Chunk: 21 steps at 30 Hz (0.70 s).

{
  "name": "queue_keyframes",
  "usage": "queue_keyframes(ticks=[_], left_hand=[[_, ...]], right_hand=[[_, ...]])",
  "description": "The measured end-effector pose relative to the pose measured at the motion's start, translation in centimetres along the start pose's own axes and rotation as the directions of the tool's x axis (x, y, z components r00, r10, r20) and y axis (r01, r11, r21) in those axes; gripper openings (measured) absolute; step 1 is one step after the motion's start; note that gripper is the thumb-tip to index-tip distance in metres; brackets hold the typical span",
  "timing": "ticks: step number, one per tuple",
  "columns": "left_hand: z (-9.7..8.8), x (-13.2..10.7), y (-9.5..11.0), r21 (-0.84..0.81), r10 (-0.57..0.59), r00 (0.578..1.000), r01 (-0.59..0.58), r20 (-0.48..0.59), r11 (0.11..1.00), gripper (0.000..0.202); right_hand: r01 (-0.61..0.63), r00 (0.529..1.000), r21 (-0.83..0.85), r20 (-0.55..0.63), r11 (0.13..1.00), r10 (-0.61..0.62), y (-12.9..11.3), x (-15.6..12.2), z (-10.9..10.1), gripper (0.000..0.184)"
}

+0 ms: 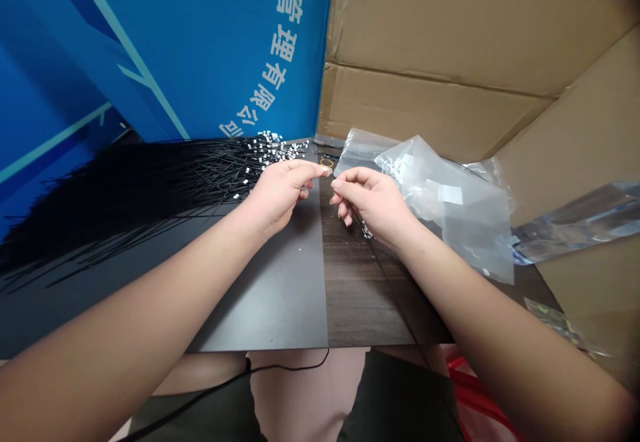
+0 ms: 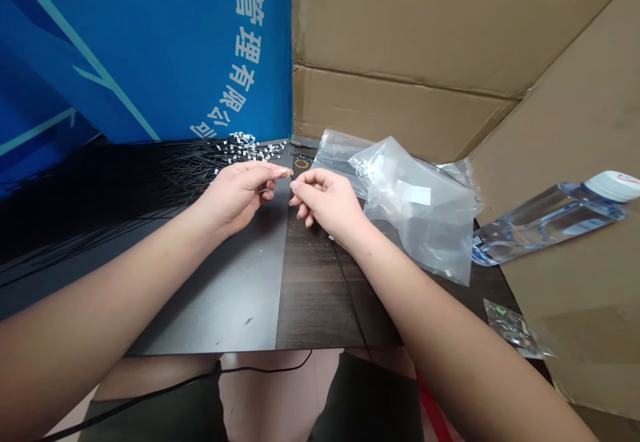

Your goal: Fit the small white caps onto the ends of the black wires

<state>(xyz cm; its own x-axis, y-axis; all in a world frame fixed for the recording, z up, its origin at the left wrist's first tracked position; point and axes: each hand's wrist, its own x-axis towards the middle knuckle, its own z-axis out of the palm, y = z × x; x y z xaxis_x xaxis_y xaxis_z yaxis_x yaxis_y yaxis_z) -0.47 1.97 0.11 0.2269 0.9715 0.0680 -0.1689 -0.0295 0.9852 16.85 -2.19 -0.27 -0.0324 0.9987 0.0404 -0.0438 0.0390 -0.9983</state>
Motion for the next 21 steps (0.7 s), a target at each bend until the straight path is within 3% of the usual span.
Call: queue_keyframes(ticks=[10, 21], left_hand=[[0.51, -0.22, -0.15, -0.198, -0.177, 0.982, 0.185, 0.058, 0.963, 0.017], [0.56, -0.18, -0.43, -0.207, -0.181, 0.979, 0.196, 0.09, 0.959, 0.015]], right_hand=[[-0.041, 0.999, 0.051, 0.024, 0.998, 0.04, 0.36, 0.04, 0.28, 0.015], [-0.054, 0.998, 0.071, 0.03, 0.996, 0.052, 0.34, -0.02, 0.4, 0.015]])
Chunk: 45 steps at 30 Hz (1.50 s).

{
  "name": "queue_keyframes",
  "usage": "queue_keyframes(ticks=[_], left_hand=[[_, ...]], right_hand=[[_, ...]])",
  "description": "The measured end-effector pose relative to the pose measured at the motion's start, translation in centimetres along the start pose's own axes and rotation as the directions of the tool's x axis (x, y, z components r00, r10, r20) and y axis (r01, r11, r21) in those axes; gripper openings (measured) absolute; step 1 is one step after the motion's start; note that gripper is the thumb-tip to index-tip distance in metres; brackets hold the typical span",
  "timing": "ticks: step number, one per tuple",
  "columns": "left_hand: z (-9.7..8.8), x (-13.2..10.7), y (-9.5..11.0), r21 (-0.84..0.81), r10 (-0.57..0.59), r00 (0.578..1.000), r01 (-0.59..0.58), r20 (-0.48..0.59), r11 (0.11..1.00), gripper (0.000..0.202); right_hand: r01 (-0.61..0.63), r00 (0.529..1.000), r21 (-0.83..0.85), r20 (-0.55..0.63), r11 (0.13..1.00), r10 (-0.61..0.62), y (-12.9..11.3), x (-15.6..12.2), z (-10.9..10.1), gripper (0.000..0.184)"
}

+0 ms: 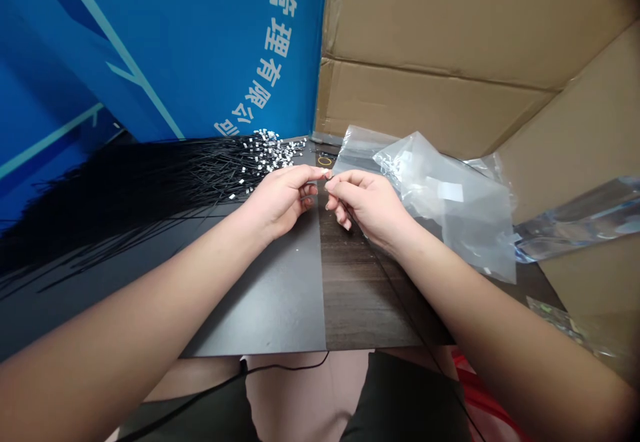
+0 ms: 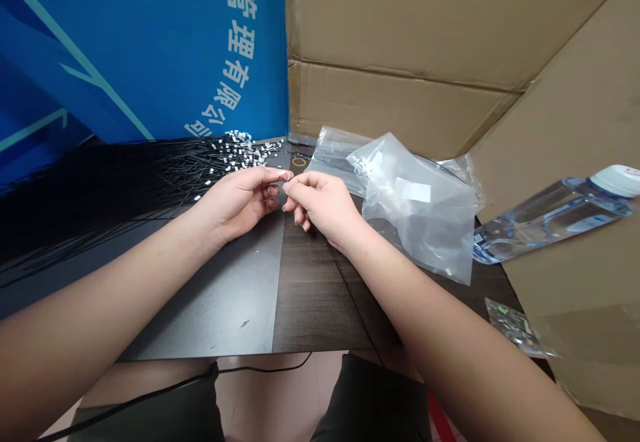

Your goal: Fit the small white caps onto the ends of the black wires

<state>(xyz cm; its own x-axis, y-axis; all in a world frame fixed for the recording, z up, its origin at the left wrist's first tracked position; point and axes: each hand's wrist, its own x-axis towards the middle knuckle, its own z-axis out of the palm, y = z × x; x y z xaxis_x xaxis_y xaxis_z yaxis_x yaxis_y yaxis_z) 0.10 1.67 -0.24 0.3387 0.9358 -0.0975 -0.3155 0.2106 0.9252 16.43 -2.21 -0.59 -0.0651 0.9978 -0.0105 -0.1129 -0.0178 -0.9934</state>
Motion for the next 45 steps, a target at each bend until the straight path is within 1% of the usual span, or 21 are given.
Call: queue_keyframes(ticks=[6, 9, 13, 20, 24, 28, 32, 37, 42, 45], left_hand=[[0.1, -0.1, -0.1, 0.017, 0.023, 0.999, -0.022, -0.035, 1.0, 0.015], [0.1, -0.2, -0.1, 0.024, 0.034, 0.999, -0.033, -0.017, 0.999, 0.016], [0.1, -0.3, -0.1, 0.026, 0.039, 0.999, -0.039, 0.002, 0.999, 0.016], [0.4, -0.4, -0.2, 0.032, 0.052, 0.999, -0.052, -0.01, 0.998, 0.017], [0.3, -0.3, -0.3, 0.035, 0.065, 0.998, -0.065, 0.002, 0.997, 0.016], [0.5, -0.4, -0.2, 0.093, 0.117, 0.993, -0.118, 0.018, 0.989, 0.015], [0.9, -0.6, 0.1, 0.18, 0.168, 0.986, -0.166, 0.005, 0.97, 0.018], [1.0, -0.7, 0.1, 0.249, 0.219, 0.975, -0.205, -0.029, 0.946, 0.02], [0.9, -0.5, -0.3, 0.237, 0.295, 0.955, -0.277, -0.042, 0.931, 0.011], [1.0, -0.5, -0.6, 0.247, 0.342, 0.937, -0.314, -0.075, 0.917, 0.006]], right_hand=[[0.023, 1.0, -0.026, 0.001, 0.999, -0.023, -0.2, -0.2, 0.0, 0.021], [0.018, 1.0, -0.024, 0.009, 1.0, -0.018, -0.2, -0.2, 0.1, 0.022], [-0.043, 0.999, 0.041, 0.028, 0.998, 0.042, -0.4, -0.2, 0.2, 0.025], [-0.165, 0.982, 0.213, 0.124, 0.963, 0.141, -0.5, -0.1, 0.0, 0.02], [-0.203, 0.976, 0.262, 0.134, 0.943, 0.173, -0.5, -0.2, 0.0, 0.016], [-0.237, 0.968, 0.317, 0.153, 0.918, 0.197, -0.8, -0.3, 0.2, 0.008], [-0.264, 0.961, 0.347, 0.173, 0.9, 0.215, -1.1, -0.4, 0.4, 0.01], [-0.244, 0.967, 0.345, 0.161, 0.906, 0.199, -1.2, -0.5, 0.6, 0.012], [-0.185, 0.98, 0.351, 0.139, 0.918, 0.144, -0.8, -0.5, 0.8, 0.014], [-0.14, 0.988, 0.361, 0.113, 0.922, 0.106, -0.5, -0.5, 1.1, 0.014]])
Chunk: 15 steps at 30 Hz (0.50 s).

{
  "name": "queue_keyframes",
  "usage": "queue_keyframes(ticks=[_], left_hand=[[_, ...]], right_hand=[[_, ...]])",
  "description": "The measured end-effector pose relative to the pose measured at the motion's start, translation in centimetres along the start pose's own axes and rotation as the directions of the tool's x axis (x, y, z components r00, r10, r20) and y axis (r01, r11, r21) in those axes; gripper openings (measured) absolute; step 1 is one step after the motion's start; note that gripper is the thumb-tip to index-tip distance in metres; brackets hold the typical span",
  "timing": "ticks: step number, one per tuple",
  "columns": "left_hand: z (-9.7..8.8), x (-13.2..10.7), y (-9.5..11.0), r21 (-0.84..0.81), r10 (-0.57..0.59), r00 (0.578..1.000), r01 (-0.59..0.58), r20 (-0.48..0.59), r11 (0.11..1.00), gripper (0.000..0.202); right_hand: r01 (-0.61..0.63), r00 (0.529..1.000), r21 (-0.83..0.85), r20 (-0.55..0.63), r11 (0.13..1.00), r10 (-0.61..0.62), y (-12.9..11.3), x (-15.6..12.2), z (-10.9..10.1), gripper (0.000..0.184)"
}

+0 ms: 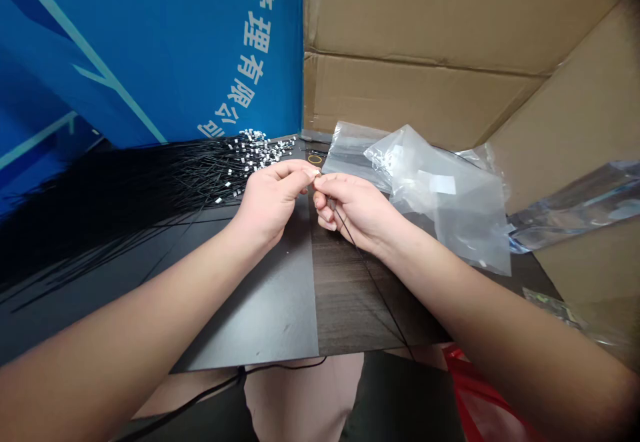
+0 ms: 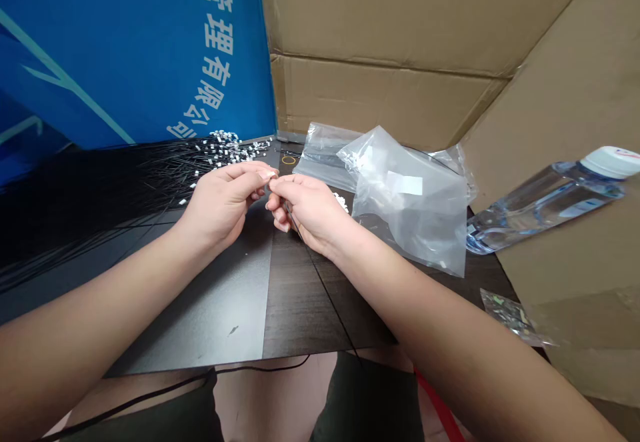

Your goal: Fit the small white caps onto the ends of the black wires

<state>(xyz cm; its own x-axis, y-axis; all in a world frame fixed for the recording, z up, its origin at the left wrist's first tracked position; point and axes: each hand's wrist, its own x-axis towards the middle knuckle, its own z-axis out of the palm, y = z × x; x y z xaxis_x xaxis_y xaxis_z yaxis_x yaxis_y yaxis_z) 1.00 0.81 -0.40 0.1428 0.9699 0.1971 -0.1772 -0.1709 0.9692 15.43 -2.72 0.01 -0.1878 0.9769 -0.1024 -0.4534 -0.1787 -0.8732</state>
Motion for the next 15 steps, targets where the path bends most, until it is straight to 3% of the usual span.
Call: queue_keyframes(ticks=[4, 8, 12, 15], left_hand=[[0.2, -0.2, -0.2, 0.053, 0.051, 0.998, -0.049, -0.035, 0.997, 0.002], [0.3, -0.5, -0.2, 0.05, 0.021, 0.998, -0.018, -0.06, 0.999, 0.003], [-0.1, -0.3, -0.2, -0.003, -0.075, 0.997, 0.075, -0.018, 0.997, 0.006], [-0.5, 0.3, -0.2, 0.014, -0.124, 0.992, 0.124, 0.007, 0.992, 0.006]], right_hand=[[0.019, 0.999, 0.004, -0.028, 1.0, -0.019, 0.6, 0.0, 0.2, 0.02], [0.031, 0.998, -0.06, -0.056, 0.998, -0.034, 0.7, 0.1, 0.4, 0.021], [0.012, 0.997, -0.254, -0.066, 0.967, -0.03, 0.3, 0.2, -0.2, 0.021], [0.122, 0.976, -0.492, -0.098, 0.862, -0.194, -0.2, 0.6, -1.5, 0.016]])
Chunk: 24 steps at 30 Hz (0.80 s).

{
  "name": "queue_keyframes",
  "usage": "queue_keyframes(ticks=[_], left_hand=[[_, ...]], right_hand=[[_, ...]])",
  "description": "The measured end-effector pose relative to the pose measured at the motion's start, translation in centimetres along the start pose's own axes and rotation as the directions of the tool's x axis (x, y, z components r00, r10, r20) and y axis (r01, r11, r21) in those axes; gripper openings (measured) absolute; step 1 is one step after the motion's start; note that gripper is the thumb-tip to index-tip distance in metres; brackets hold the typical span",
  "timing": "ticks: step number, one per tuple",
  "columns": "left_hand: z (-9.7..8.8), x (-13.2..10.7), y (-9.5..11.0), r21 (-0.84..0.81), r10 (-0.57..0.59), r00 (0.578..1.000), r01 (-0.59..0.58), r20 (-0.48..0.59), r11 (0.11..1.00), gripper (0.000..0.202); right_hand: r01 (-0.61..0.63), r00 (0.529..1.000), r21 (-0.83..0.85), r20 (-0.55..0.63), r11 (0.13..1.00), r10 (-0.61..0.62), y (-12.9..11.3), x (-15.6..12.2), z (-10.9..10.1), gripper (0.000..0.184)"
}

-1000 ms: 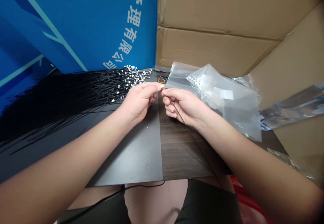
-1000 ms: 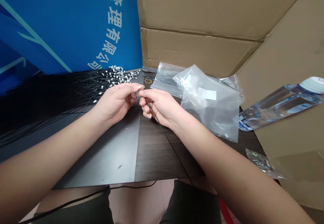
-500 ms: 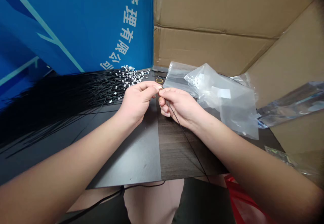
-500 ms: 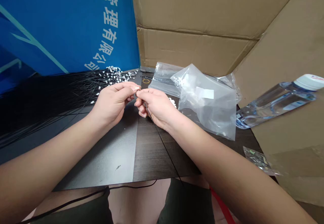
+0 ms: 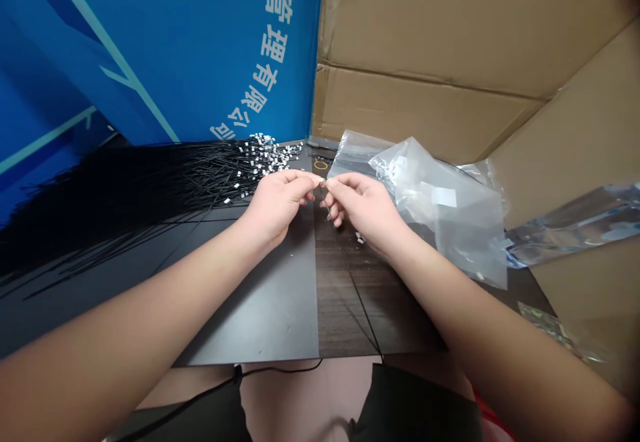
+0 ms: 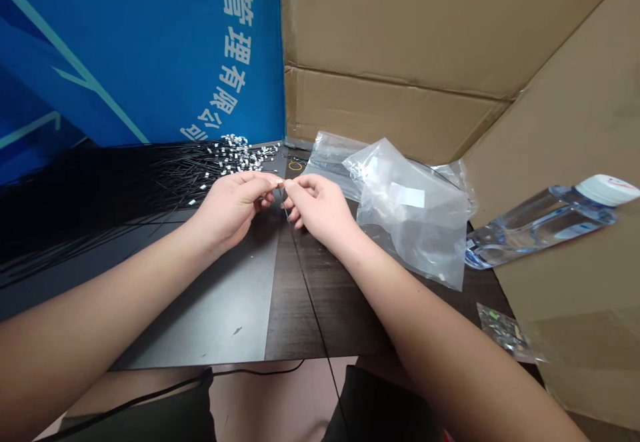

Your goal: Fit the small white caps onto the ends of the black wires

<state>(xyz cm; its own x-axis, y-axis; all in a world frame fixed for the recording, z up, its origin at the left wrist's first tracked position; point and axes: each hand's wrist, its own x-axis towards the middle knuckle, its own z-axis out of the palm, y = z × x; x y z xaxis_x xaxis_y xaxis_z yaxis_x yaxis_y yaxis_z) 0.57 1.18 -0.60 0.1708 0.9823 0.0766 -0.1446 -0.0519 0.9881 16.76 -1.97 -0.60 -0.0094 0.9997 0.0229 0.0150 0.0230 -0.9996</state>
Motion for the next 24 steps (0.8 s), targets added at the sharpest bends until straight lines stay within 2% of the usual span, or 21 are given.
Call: queue_keyframes(ticks=[2, 4, 8, 12, 19, 24], left_hand=[[-0.3, 0.3, 0.1, 0.028, -0.012, 1.0, 0.012, -0.016, 1.0, 0.009], [-0.4, 0.4, 0.3, 0.052, -0.005, 1.0, 0.005, -0.007, 0.999, 0.011], [-0.5, 0.1, 0.7, 0.115, 0.011, 0.996, -0.021, 0.088, 0.993, 0.016], [-0.5, -0.1, 0.8, 0.129, 0.013, 0.989, -0.032, 0.149, 0.991, 0.02], [-0.2, -0.2, 0.9, 0.111, -0.025, 0.989, 0.009, 0.143, 0.994, 0.017], [-0.2, -0.4, 1.0, 0.136, 0.004, 0.986, -0.028, 0.168, 0.99, 0.019]], right_hand=[[0.195, 0.978, -0.195, -0.037, 0.961, -0.206, 0.3, 0.4, -0.9, 0.016], [0.359, 0.924, -0.362, 0.01, 0.86, -0.382, 0.6, 0.6, -1.5, 0.019], [0.512, 0.836, -0.523, 0.122, 0.681, -0.534, 0.7, 0.6, -1.7, 0.017], [0.542, 0.799, -0.552, 0.105, 0.634, -0.592, 0.6, 0.5, -1.6, 0.014], [0.519, 0.798, -0.529, 0.019, 0.671, -0.602, 0.4, 0.5, -1.6, 0.011], [0.51, 0.794, -0.553, 0.007, 0.659, -0.608, 0.5, 0.5, -1.6, 0.01]])
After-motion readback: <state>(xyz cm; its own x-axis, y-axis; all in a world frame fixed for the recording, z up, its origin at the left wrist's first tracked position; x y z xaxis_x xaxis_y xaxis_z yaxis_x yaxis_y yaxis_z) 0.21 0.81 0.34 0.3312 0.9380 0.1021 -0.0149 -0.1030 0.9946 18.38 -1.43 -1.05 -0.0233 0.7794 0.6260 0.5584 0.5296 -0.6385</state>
